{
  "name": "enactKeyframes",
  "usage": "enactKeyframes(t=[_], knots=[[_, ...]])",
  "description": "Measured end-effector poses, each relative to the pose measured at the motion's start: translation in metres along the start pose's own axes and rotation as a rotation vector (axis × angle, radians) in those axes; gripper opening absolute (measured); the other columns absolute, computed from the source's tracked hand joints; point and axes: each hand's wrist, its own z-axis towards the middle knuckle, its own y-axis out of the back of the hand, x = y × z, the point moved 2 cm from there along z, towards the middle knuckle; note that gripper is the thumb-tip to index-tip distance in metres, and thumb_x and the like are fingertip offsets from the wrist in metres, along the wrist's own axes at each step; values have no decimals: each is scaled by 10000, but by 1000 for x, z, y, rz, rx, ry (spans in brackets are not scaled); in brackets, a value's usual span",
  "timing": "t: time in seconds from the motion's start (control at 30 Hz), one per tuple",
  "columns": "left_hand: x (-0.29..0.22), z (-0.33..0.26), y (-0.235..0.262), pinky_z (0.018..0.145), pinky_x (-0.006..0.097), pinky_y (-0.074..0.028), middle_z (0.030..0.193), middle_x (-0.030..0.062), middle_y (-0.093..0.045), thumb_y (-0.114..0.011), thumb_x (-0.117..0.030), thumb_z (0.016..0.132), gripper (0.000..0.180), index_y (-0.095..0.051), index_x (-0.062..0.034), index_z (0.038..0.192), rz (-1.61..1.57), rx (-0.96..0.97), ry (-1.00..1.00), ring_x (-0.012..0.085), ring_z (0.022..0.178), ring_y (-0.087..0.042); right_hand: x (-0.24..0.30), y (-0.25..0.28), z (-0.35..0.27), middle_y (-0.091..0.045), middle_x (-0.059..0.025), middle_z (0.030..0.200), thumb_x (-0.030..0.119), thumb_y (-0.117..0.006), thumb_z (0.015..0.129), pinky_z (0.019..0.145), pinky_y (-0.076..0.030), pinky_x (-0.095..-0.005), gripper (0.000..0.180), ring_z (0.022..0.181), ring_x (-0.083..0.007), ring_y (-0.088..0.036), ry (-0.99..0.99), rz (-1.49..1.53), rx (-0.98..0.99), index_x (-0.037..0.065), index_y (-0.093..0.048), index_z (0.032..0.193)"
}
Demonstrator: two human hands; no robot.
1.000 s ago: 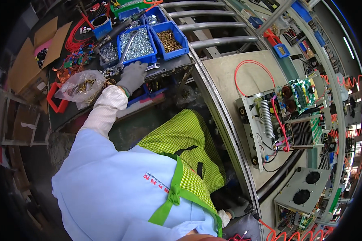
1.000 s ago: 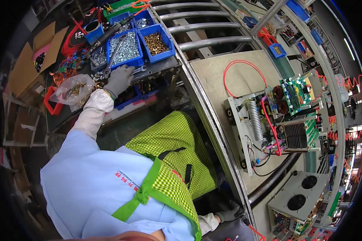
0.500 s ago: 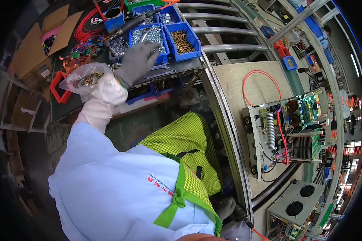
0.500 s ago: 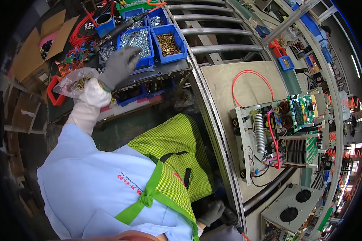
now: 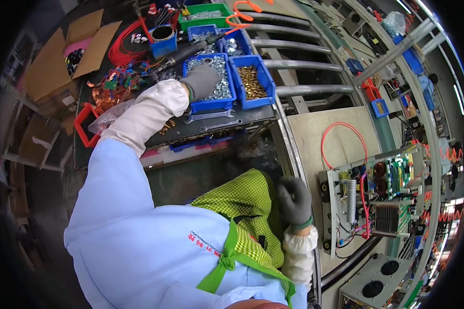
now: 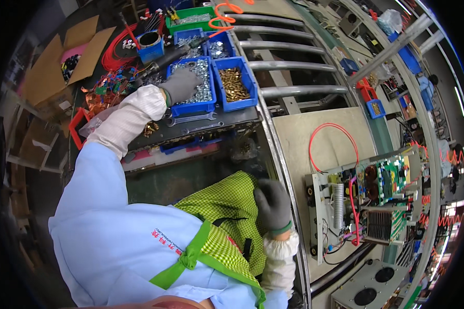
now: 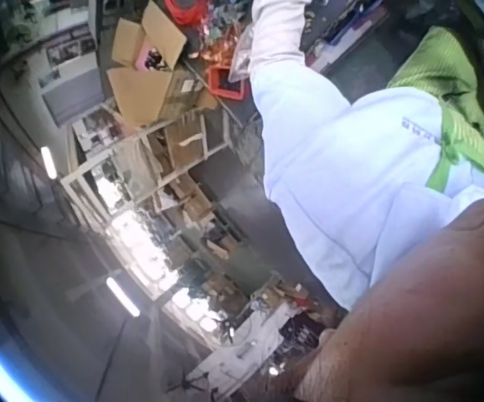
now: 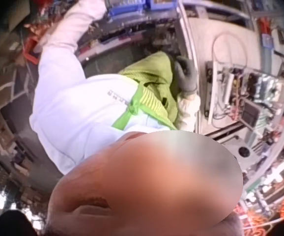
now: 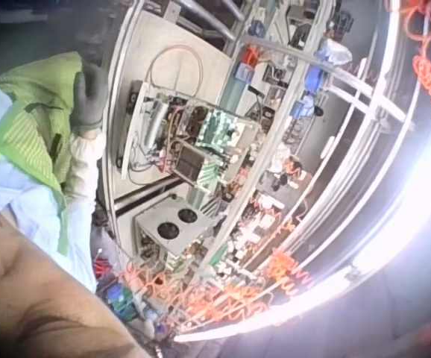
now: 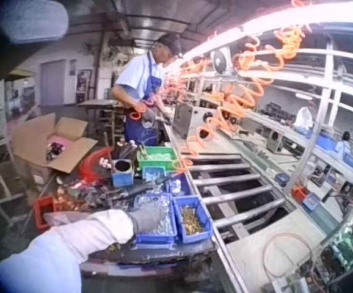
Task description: The person assembles an electronic device on a workbench, using a power drill to fasten components and a wrench to tighten nuts. They handle various wires, circuit boards, and small hardware parts, organizing them into bins and attaching them to the device.
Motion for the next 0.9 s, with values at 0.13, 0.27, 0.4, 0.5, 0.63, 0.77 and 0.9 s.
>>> enactKeyframes(t=[0.13, 0.27, 0.4, 0.5, 0.63, 0.77, 0.9], knots=[[6, -10, 7, 873, 473, -483, 953, 141, -679, -645, -241, 845, 255, -681, -114, 1063, -171, -118, -85, 355, 982, -624, 19, -7, 73, -637, -143, 904, 110, -678, 845, 709, -506, -345, 208, 794, -245, -642, 67, -19, 114, 20, -642, 1029], [19, 0, -7, 829, 476, -501, 899, 145, -675, -625, -252, 867, 234, -686, -114, 1046, -167, -167, -134, 355, 911, -638, 6, -26, 156, -643, -154, 950, 192, -682, 849, 729, -518, -366, 260, 822, -279, -652, 193, -95, 146, 44, -640, 1060], [16, -9, 6, 817, 453, -511, 925, 152, -679, -610, -248, 875, 225, -686, -110, 1035, -307, -253, -94, 360, 908, -634, -2, -57, 239, -634, -163, 1067, 187, -632, 858, 795, -528, -419, 269, 939, -330, -654, 316, -397, 112, 81, -629, 1106], [30, -19, 18, 799, 402, -523, 913, 129, -680, -596, -235, 890, 209, -678, -90, 1016, -634, -584, -107, 295, 895, -655, -19, -89, 283, -618, -149, 1135, 152, -580, 874, 840, -524, -447, 272, 1004, -334, -645, 340, -646, 179, 127, -628, 1140], [89, -47, 29, 692, 246, -516, 905, 45, -651, -491, -148, 959, 199, -579, -56, 1111, -2048, -452, 69, 120, 794, -634, 8, -107, 298, -589, -115, 1209, 117, -529, 892, 877, -518, -466, 298, 1044, -324, -640, 121, -1008, 283, 173, -624, 1169], [117, -68, 24, 651, 237, -496, 881, 32, -637, -459, -152, 966, 209, -583, -48, 1099, -1946, -322, 132, 113, 770, -622, 5, -119, 307, -572, -107, 1223, 145, -503, 911, 829, -518, -467, 245, 1046, -324, -642, 49, -1073, 344, 154, -616, 1128], [100, -71, 18, 661, 355, -522, 860, 73, -670, -548, -197, 894, 201, -632, -64, 1019, -803, -291, 208, 218, 767, -656, -6, -121, 308, -601, -144, 1141, 136, -494, 907, 807, -522, -479, 212, 995, -340, -656, 136, -1041, 298, 135, -612, 1083]])
